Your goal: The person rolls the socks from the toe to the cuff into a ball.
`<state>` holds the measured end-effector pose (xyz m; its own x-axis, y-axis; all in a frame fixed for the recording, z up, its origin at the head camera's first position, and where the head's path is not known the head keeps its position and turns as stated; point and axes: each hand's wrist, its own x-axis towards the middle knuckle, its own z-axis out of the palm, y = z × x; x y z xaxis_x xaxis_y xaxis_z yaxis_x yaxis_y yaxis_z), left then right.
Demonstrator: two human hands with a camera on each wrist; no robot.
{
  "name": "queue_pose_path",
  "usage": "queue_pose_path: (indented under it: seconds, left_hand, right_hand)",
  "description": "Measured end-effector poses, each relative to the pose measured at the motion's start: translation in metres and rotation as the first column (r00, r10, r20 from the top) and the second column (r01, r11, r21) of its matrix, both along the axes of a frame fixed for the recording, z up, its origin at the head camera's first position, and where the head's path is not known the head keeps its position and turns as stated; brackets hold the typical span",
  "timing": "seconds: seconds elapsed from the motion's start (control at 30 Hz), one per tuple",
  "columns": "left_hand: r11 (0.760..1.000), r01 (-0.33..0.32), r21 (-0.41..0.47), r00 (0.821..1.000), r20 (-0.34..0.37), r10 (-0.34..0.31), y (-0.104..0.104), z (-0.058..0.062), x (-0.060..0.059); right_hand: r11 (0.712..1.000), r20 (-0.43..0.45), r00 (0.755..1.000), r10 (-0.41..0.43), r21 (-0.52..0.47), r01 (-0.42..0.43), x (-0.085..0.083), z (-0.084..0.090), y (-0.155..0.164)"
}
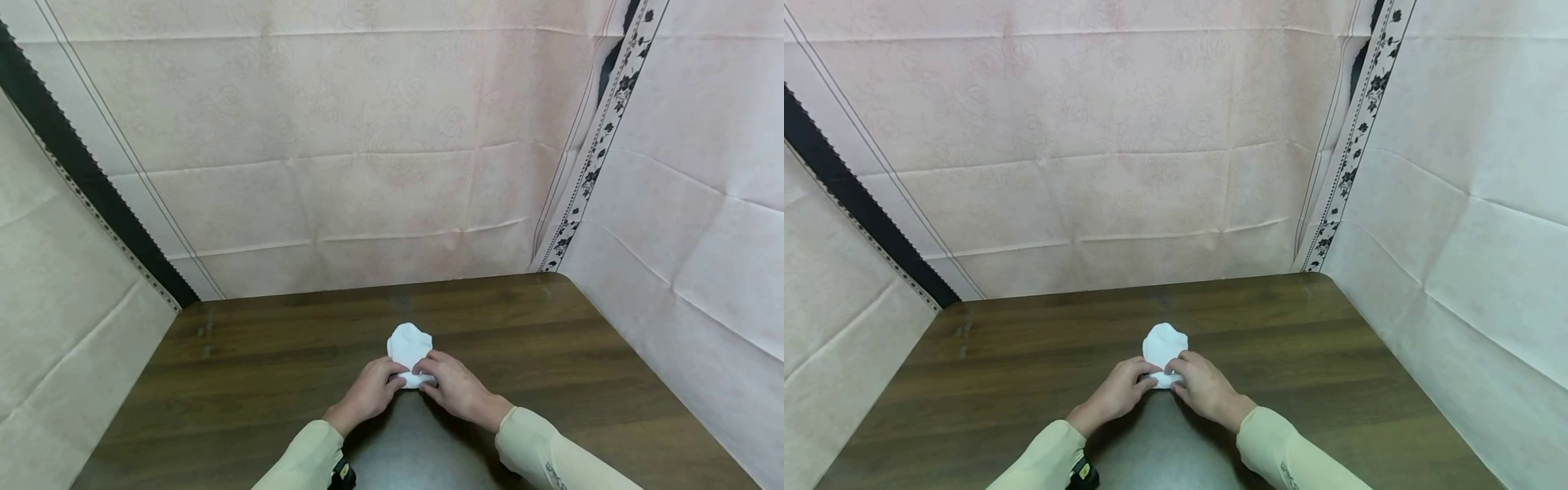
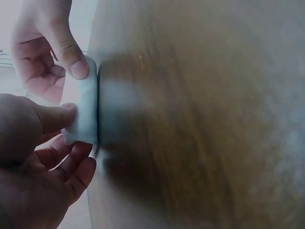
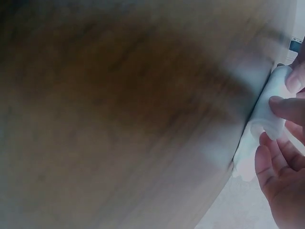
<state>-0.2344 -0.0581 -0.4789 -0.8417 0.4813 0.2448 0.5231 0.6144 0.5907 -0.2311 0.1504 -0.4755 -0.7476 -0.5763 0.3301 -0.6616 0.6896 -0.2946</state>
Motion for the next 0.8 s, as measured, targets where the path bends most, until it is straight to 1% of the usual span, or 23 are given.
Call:
queue_pose_path:
  seconds: [0.13, 0.37, 0.53, 0.7, 0.8]
  left_hand:
    - [1.0, -0.017, 0.019, 1.0, -0.008, 0.017, 0.0003, -0.001, 0.0009]
    - [0.997, -0.032, 0.066, 0.999, -0.005, 0.032, 0.0012, 0.0013, 0.0015]
    - [0.998, -0.021, 0.059, 1.0, 0.01, 0.021, 0.002, 0.0041, 0.0025]
    - [0.999, -0.021, 0.035, 1.0, 0.009, 0.021, 0.0019, 0.0022, 0.0041]
    - [0.999, -0.014, 0.03, 1.0, -0.003, 0.014, 0.001, 0.0006, 0.0044]
  right_hand:
    - [0.999, -0.012, 0.999, 0.038, -0.002, -0.038, -0.001, -0.0005, 0.0008]
    - [0.997, 0.025, 0.997, 0.074, -0.03, -0.073, -0.0032, 0.0029, 0.0007]
    - [0.997, 0.075, 0.995, 0.061, -0.047, -0.058, -0.0022, 0.0054, 0.0004]
    - [0.998, 0.127, 0.991, 0.045, -0.059, -0.038, -0.0011, 0.0057, -0.0011]
    - [0.998, 0.126, 0.991, 0.04, -0.054, -0.033, -0.0014, 0.0048, -0.0027]
